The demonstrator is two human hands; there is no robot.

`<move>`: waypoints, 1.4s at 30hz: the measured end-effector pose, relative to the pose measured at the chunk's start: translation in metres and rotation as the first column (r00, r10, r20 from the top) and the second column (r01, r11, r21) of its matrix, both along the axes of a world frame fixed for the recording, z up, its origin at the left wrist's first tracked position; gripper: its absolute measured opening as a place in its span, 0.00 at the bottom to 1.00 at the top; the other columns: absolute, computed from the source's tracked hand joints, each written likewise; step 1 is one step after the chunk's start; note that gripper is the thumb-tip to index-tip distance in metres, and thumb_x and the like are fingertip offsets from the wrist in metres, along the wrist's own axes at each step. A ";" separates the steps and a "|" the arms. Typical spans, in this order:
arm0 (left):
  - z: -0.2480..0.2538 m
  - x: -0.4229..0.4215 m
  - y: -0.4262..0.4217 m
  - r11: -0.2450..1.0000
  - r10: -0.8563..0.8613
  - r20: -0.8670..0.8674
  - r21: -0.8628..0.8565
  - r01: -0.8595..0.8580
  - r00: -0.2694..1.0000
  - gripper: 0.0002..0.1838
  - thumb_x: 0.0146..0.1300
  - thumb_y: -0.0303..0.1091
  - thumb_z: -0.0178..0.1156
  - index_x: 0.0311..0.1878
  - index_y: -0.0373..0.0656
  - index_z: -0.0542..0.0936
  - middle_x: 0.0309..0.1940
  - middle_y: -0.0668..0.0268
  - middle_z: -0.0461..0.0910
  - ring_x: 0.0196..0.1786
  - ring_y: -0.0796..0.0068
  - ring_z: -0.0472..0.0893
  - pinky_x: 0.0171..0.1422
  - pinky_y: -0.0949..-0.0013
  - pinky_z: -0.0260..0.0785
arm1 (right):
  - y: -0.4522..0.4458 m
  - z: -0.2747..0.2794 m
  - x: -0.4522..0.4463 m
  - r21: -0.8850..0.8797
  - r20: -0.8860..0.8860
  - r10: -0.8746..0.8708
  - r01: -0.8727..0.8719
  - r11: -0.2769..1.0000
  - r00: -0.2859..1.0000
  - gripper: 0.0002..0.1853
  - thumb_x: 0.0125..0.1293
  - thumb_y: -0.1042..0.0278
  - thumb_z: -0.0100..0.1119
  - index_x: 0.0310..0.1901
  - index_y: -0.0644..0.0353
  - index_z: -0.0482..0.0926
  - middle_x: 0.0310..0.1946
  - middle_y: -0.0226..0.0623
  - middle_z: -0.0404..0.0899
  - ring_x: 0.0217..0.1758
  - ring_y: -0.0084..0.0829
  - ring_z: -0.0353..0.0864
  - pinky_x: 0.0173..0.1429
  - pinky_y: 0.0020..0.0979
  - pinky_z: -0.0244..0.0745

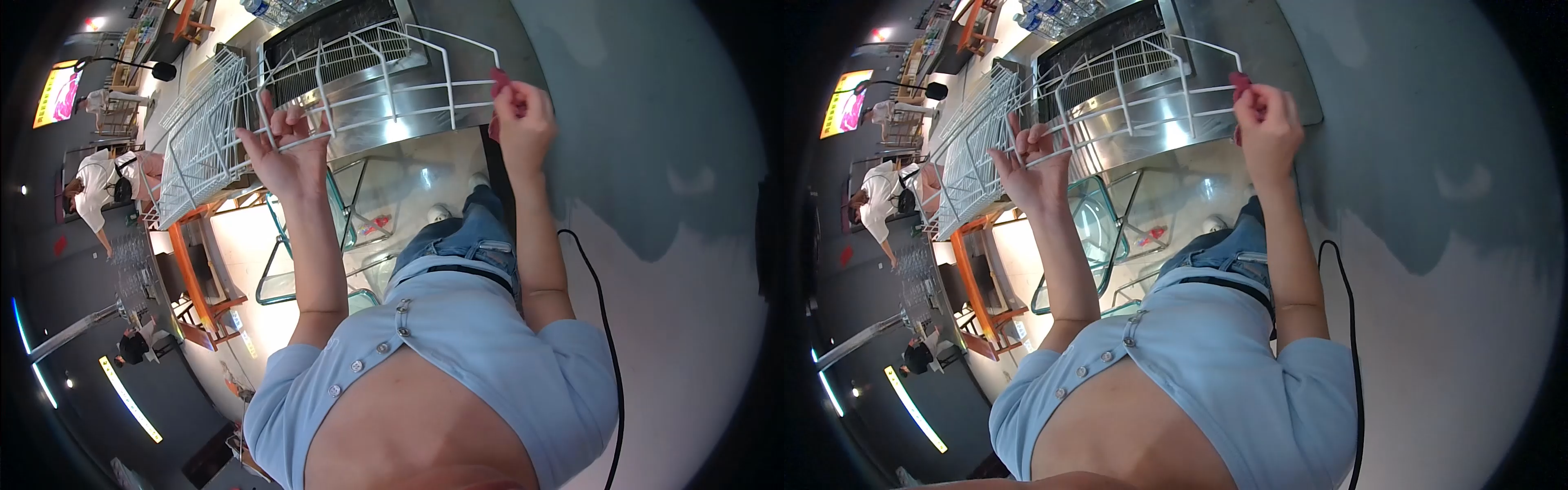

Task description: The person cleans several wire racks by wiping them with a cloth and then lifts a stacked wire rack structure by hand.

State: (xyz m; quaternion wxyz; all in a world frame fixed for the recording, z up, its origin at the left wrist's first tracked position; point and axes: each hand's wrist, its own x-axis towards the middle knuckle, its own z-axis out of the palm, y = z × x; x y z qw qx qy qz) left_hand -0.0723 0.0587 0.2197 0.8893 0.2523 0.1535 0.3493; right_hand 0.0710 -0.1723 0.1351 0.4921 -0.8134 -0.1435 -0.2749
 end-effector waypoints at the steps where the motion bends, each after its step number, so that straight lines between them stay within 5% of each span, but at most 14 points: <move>1: 0.004 0.001 -0.001 0.997 0.061 -0.040 -0.048 -0.063 0.997 0.31 0.70 0.61 0.38 0.59 0.45 0.71 0.22 0.75 0.62 0.34 0.78 0.67 0.59 0.40 0.62 | -0.004 0.000 0.008 0.053 -0.003 -0.027 0.027 0.998 1.000 0.06 0.56 0.71 0.64 0.35 0.58 0.79 0.27 0.33 0.78 0.26 0.33 0.79 0.33 0.30 0.76; 5: -0.002 -0.002 0.002 0.998 0.045 0.000 -0.036 -0.045 0.999 0.32 0.71 0.59 0.38 0.59 0.40 0.71 0.22 0.74 0.64 0.35 0.75 0.67 0.61 0.36 0.56 | -0.001 0.017 0.040 0.256 -0.019 -0.027 0.031 0.966 0.999 0.06 0.55 0.70 0.65 0.32 0.59 0.78 0.25 0.33 0.76 0.26 0.33 0.77 0.31 0.32 0.73; 7: 0.001 -0.001 -0.001 0.998 0.048 -0.027 -0.034 -0.049 0.998 0.31 0.70 0.60 0.40 0.59 0.43 0.71 0.23 0.75 0.63 0.35 0.77 0.67 0.58 0.39 0.60 | 0.008 0.024 0.043 -0.067 -0.094 0.303 -0.310 0.948 0.948 0.07 0.57 0.66 0.64 0.33 0.57 0.77 0.28 0.34 0.78 0.28 0.34 0.79 0.33 0.33 0.74; 8: 0.001 0.000 -0.002 0.998 0.047 -0.047 -0.032 -0.049 0.998 0.31 0.69 0.62 0.41 0.60 0.45 0.71 0.23 0.76 0.63 0.34 0.79 0.67 0.56 0.42 0.63 | 0.009 0.017 0.037 -0.237 -0.110 0.294 -0.312 0.920 0.949 0.07 0.58 0.64 0.63 0.34 0.56 0.77 0.30 0.35 0.78 0.30 0.35 0.80 0.36 0.34 0.74; 14: -0.005 -0.004 -0.001 0.999 0.032 -0.003 -0.042 -0.032 0.999 0.31 0.68 0.63 0.40 0.60 0.48 0.70 0.23 0.77 0.64 0.36 0.79 0.69 0.52 0.44 0.65 | -0.005 0.029 0.004 -0.012 -0.352 0.351 -0.379 0.925 0.868 0.08 0.61 0.65 0.61 0.34 0.61 0.76 0.30 0.39 0.79 0.31 0.38 0.80 0.36 0.34 0.74; 16: -0.002 0.000 -0.005 0.997 0.069 -0.022 -0.040 -0.069 0.997 0.30 0.70 0.59 0.40 0.59 0.42 0.71 0.22 0.76 0.63 0.34 0.78 0.67 0.65 0.36 0.56 | 0.008 0.044 -0.006 0.191 -0.302 0.335 -0.288 0.939 0.892 0.09 0.62 0.65 0.60 0.34 0.62 0.75 0.30 0.41 0.80 0.31 0.39 0.80 0.37 0.34 0.74; 17: -0.007 -0.004 0.001 0.999 0.016 -0.010 -0.029 -0.016 1.000 0.32 0.68 0.64 0.39 0.59 0.47 0.71 0.23 0.77 0.65 0.36 0.78 0.69 0.53 0.43 0.64 | 0.020 0.046 -0.004 0.157 -0.228 0.271 -0.240 0.958 0.935 0.10 0.63 0.62 0.60 0.36 0.60 0.76 0.29 0.39 0.79 0.30 0.38 0.80 0.36 0.35 0.74; 20: -0.007 -0.003 -0.005 0.999 0.039 -0.039 -0.028 -0.040 0.999 0.32 0.68 0.64 0.39 0.59 0.47 0.71 0.23 0.77 0.65 0.35 0.78 0.69 0.54 0.43 0.64 | 0.051 0.046 0.012 0.054 -0.115 0.361 -0.357 0.933 0.925 0.11 0.62 0.59 0.61 0.35 0.58 0.76 0.28 0.37 0.79 0.29 0.39 0.80 0.35 0.37 0.74; 25: -0.010 -0.001 -0.012 0.996 0.072 -0.054 -0.057 -0.076 0.996 0.32 0.69 0.62 0.39 0.60 0.45 0.71 0.23 0.76 0.63 0.35 0.78 0.67 0.56 0.43 0.61 | 0.054 0.036 -0.007 -0.175 -0.247 0.309 -0.356 0.918 0.918 0.11 0.60 0.60 0.61 0.31 0.57 0.72 0.29 0.39 0.78 0.29 0.45 0.80 0.33 0.41 0.74; 32: -0.013 -0.002 -0.018 0.995 0.065 -0.030 -0.068 -0.067 0.997 0.33 0.68 0.65 0.38 0.59 0.47 0.70 0.23 0.76 0.65 0.35 0.78 0.69 0.55 0.47 0.66 | 0.019 0.031 -0.035 -0.138 -0.426 0.386 -0.481 0.866 0.818 0.10 0.62 0.62 0.60 0.32 0.60 0.73 0.28 0.42 0.80 0.29 0.44 0.81 0.34 0.39 0.74; 34: -0.015 -0.004 -0.018 0.997 0.036 0.012 -0.065 -0.035 0.999 0.33 0.69 0.64 0.37 0.60 0.47 0.70 0.23 0.76 0.64 0.36 0.78 0.69 0.55 0.48 0.66 | 0.015 0.049 -0.028 0.037 -0.521 0.451 -0.509 0.860 0.725 0.11 0.64 0.62 0.59 0.33 0.62 0.74 0.26 0.43 0.80 0.28 0.41 0.81 0.34 0.35 0.74; 36: -0.019 0.001 -0.020 0.997 0.054 -0.039 -0.052 -0.056 0.998 0.33 0.69 0.64 0.35 0.60 0.47 0.70 0.24 0.75 0.63 0.36 0.78 0.69 0.55 0.48 0.66 | 0.033 0.056 -0.020 0.057 -0.497 0.414 -0.447 0.893 0.763 0.11 0.65 0.62 0.57 0.33 0.62 0.75 0.24 0.42 0.80 0.28 0.39 0.81 0.33 0.33 0.73; 39: -0.026 0.002 -0.030 0.999 0.043 -0.009 -0.021 -0.043 0.999 0.33 0.69 0.64 0.36 0.60 0.47 0.70 0.24 0.76 0.63 0.37 0.78 0.68 0.55 0.48 0.67 | 0.069 0.065 -0.010 0.134 -0.227 0.442 -0.422 0.897 0.868 0.12 0.64 0.60 0.59 0.33 0.62 0.75 0.25 0.42 0.80 0.28 0.40 0.81 0.33 0.36 0.73; 42: -0.033 0.005 -0.035 0.998 0.056 0.016 -0.034 -0.056 0.998 0.32 0.68 0.64 0.37 0.60 0.48 0.71 0.24 0.77 0.64 0.37 0.79 0.69 0.55 0.48 0.67 | 0.099 0.051 -0.008 -0.115 -0.243 0.395 -0.431 0.895 0.886 0.12 0.62 0.60 0.59 0.31 0.61 0.72 0.26 0.44 0.80 0.30 0.46 0.80 0.35 0.41 0.74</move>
